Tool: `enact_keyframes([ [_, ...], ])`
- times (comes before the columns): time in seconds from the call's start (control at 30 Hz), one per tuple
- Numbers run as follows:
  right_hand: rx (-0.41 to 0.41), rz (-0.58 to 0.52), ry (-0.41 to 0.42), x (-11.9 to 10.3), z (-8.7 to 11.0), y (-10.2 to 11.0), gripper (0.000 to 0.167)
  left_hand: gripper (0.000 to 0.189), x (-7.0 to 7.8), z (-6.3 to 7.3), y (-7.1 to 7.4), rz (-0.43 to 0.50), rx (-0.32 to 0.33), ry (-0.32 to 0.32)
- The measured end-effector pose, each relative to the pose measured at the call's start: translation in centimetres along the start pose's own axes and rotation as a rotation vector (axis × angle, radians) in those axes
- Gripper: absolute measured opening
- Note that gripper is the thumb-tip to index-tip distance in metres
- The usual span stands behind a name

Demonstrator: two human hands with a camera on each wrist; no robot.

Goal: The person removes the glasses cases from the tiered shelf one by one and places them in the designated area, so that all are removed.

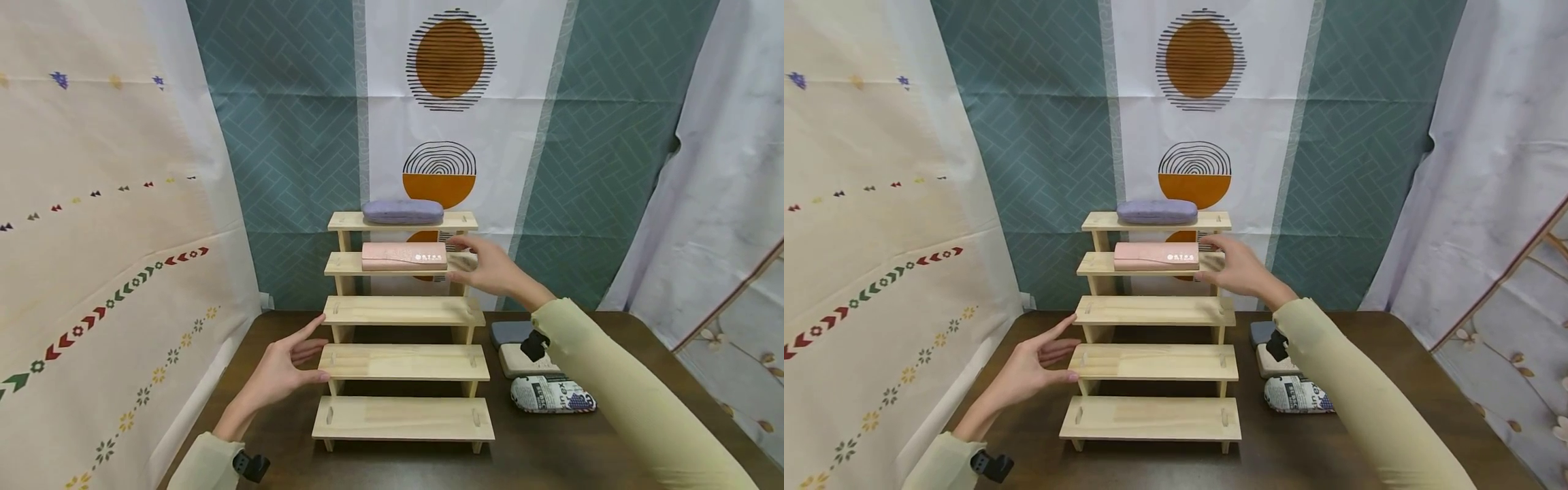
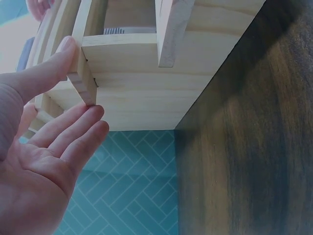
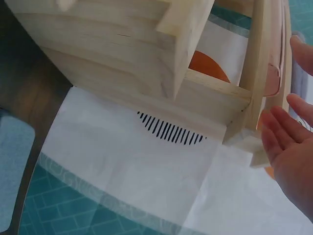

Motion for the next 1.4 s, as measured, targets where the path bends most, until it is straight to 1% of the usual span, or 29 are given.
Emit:
enact_keyframes([
  [0.07,0.001,-0.004,-0.005,-0.2,-0.9,-0.2,0.070,0.103,0.0,-0.1,0.0,-0.005,-0.001,0.000],
  [0.2,-0.003,-0.011,0.012,-0.2,-2.3,-0.8,0.070,0.103,0.1,-0.1,-0.1,-0.007,-0.003,0.009],
  [0.4,-0.027,-0.063,0.019,-0.2,-3.4,-1.6,0.070,0.103,0.2,-0.1,-0.1,-0.010,-0.003,0.011],
  [0.63,-0.023,-0.061,-0.001,0.0,-3.6,-1.8,0.067,0.103,0.0,-0.1,-0.2,-0.004,-0.005,0.021],
  [1.0,-0.037,-0.128,-0.042,0.1,-2.8,-0.9,0.067,0.104,0.1,-0.1,-0.1,-0.006,-0.005,0.023],
  [1.2,-0.050,-0.117,-0.045,-0.1,-3.4,-1.2,0.070,0.105,0.1,0.0,0.0,-0.013,-0.004,0.025],
  [1.27,-0.055,-0.112,-0.039,-0.1,-3.7,-1.5,0.068,0.105,0.0,0.0,0.0,-0.013,-0.003,0.025],
  [1.4,-0.064,-0.139,-0.049,0.0,-4.0,-1.9,0.063,0.104,0.0,0.0,0.0,-0.009,-0.001,0.027],
])
Point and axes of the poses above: each hand's wrist, its own z-axis away from the middle knuckle, its own y-axis out of the back of the hand, x = y × z, the point moved 6 cm from there along -z, towards the middle knuckle, and after that the axes turned 6 degrees about -y, right-handed, at the moved point
